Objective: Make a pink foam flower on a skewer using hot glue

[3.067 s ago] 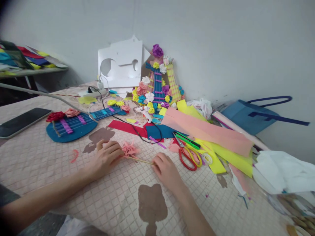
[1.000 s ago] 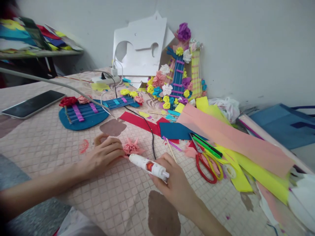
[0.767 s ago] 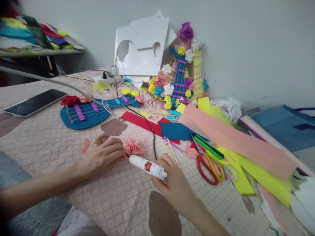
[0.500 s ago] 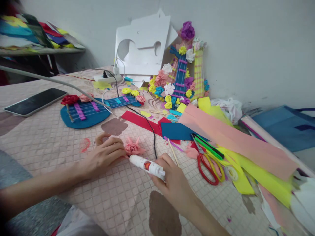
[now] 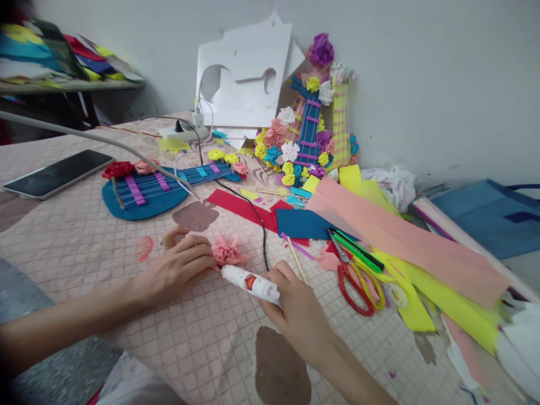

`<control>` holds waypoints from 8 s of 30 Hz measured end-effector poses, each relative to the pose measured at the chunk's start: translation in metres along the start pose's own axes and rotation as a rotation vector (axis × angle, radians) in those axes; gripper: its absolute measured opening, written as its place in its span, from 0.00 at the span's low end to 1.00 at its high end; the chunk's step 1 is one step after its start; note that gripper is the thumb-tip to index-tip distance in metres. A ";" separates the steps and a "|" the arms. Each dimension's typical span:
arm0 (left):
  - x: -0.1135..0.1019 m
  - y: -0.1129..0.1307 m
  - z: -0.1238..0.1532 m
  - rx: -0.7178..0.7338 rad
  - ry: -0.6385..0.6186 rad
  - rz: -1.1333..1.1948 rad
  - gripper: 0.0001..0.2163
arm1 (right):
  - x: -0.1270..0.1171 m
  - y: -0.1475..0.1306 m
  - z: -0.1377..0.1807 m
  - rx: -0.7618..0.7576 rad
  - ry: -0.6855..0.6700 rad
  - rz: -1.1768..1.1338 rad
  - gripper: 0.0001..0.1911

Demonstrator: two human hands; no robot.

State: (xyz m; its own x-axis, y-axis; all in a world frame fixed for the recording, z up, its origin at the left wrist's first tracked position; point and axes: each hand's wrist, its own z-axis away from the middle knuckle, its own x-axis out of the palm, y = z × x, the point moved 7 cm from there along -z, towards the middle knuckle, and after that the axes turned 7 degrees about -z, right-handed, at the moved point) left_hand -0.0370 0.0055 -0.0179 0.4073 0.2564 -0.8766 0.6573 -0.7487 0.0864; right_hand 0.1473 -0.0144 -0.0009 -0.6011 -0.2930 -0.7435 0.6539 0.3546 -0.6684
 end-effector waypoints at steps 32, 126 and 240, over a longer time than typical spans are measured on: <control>0.000 -0.007 -0.006 -0.104 0.074 -0.027 0.11 | -0.024 0.015 0.007 0.059 0.114 -0.080 0.08; -0.002 -0.004 -0.009 -0.104 0.068 -0.018 0.10 | 0.036 -0.021 -0.059 -0.210 0.307 0.192 0.08; 0.033 -0.035 -0.044 -0.329 -0.072 0.295 0.13 | 0.016 0.037 -0.005 -0.060 0.471 -0.229 0.09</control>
State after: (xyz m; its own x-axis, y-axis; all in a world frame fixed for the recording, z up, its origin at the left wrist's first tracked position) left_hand -0.0185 0.0667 -0.0291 0.5701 0.0089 -0.8215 0.6909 -0.5462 0.4736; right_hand 0.1597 -0.0020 -0.0373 -0.8762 0.0571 -0.4786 0.4620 0.3829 -0.8000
